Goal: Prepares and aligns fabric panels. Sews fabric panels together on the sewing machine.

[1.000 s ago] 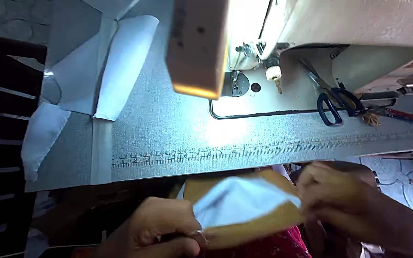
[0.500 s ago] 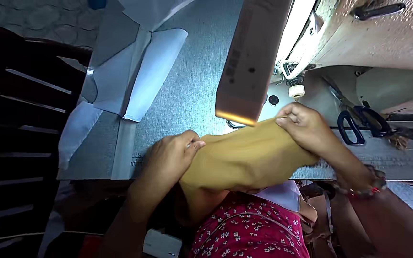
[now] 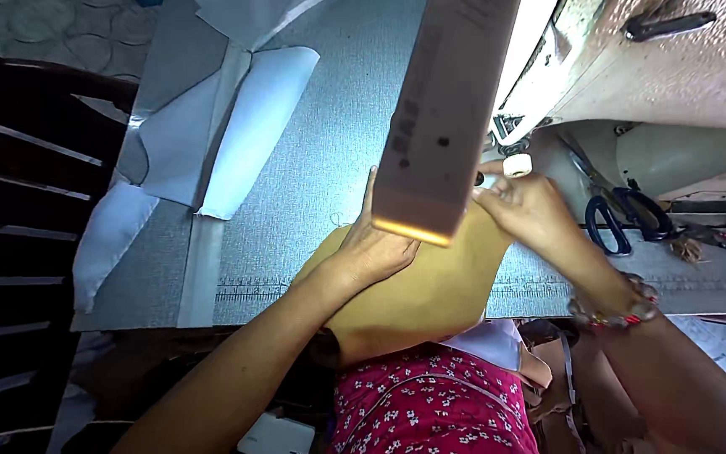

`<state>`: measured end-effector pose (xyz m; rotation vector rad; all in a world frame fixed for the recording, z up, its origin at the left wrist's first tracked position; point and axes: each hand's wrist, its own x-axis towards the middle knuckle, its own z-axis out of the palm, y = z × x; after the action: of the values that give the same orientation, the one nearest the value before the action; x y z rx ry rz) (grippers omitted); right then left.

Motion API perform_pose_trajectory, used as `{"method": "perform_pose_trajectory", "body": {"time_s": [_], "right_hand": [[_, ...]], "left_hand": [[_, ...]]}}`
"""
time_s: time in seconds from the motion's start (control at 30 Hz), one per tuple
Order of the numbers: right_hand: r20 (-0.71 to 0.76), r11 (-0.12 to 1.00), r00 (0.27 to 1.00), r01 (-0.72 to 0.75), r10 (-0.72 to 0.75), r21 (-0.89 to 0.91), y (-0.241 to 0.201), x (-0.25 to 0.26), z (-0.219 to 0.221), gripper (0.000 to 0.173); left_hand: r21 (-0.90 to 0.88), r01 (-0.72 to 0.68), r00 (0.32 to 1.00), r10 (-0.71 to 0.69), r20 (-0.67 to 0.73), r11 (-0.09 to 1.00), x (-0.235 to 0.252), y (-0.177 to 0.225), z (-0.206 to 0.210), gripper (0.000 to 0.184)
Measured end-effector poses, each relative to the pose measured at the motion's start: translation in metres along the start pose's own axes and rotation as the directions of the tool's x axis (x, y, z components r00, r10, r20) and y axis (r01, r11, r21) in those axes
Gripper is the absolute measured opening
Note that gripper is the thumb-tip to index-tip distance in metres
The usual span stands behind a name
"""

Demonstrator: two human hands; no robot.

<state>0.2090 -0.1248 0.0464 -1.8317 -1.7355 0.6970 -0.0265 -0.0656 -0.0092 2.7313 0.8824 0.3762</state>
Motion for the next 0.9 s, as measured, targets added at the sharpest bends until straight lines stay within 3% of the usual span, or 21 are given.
{"method": "perform_pose_trajectory", "body": {"time_s": [0.17,0.23,0.3,0.37,0.4,0.43,0.47,0.53,0.63,0.77,0.9], "right_hand": [[0.271,0.905,0.916,-0.360,0.296,0.228,0.013,-0.028,-0.026,0.023],[0.314,0.908,0.912,-0.344,0.263,0.239,0.001,-0.036,-0.021,0.022],[0.260,0.873,0.956,-0.238,0.134,0.425,-0.015,-0.046,0.000,0.017],[0.187,0.645,0.978,-0.204,0.095,0.737,-0.031,-0.050,0.030,0.011],[0.192,0.488,0.972,-0.236,0.138,0.841,-0.037,-0.052,0.041,0.011],[0.196,0.398,0.963,-0.257,0.187,0.881,-0.039,-0.054,0.049,0.013],[0.185,0.402,0.956,-0.266,0.229,0.876,-0.035,-0.056,0.052,0.014],[0.101,0.597,0.971,-0.215,0.219,0.773,-0.015,-0.058,0.045,0.014],[0.006,0.871,1.000,-0.026,0.027,0.491,0.023,-0.051,0.012,0.013],[-0.171,0.914,0.966,0.241,-0.194,0.327,0.055,-0.009,0.008,0.009],[-0.221,0.947,0.936,0.304,-0.276,0.107,0.025,-0.006,0.022,0.009]], "left_hand": [[-0.006,0.001,1.000,-0.001,-0.009,1.000,-0.001,0.002,0.001,0.045],[-0.022,0.009,1.000,-0.009,-0.021,1.000,-0.001,0.003,0.000,0.045],[-0.043,0.005,0.999,-0.007,-0.037,0.999,0.002,0.007,-0.006,0.045],[-0.069,-0.020,0.996,0.014,-0.084,0.997,0.005,0.011,-0.010,0.042],[-0.080,-0.028,0.995,0.020,-0.097,0.996,0.006,0.012,-0.012,0.040],[-0.087,-0.036,0.994,0.026,-0.103,0.996,0.006,0.013,-0.012,0.039],[-0.088,-0.041,0.994,0.032,-0.102,0.995,0.006,0.012,-0.013,0.039],[-0.077,-0.032,0.997,0.026,-0.072,0.997,0.005,0.012,-0.013,0.040],[-0.054,0.017,0.998,-0.020,-0.065,0.998,0.003,0.017,-0.010,0.041],[-0.019,0.198,0.980,-0.199,-0.027,0.980,0.004,0.038,-0.006,0.045],[0.027,0.346,0.937,-0.344,-0.060,0.938,-0.010,0.037,-0.007,0.051]]}}
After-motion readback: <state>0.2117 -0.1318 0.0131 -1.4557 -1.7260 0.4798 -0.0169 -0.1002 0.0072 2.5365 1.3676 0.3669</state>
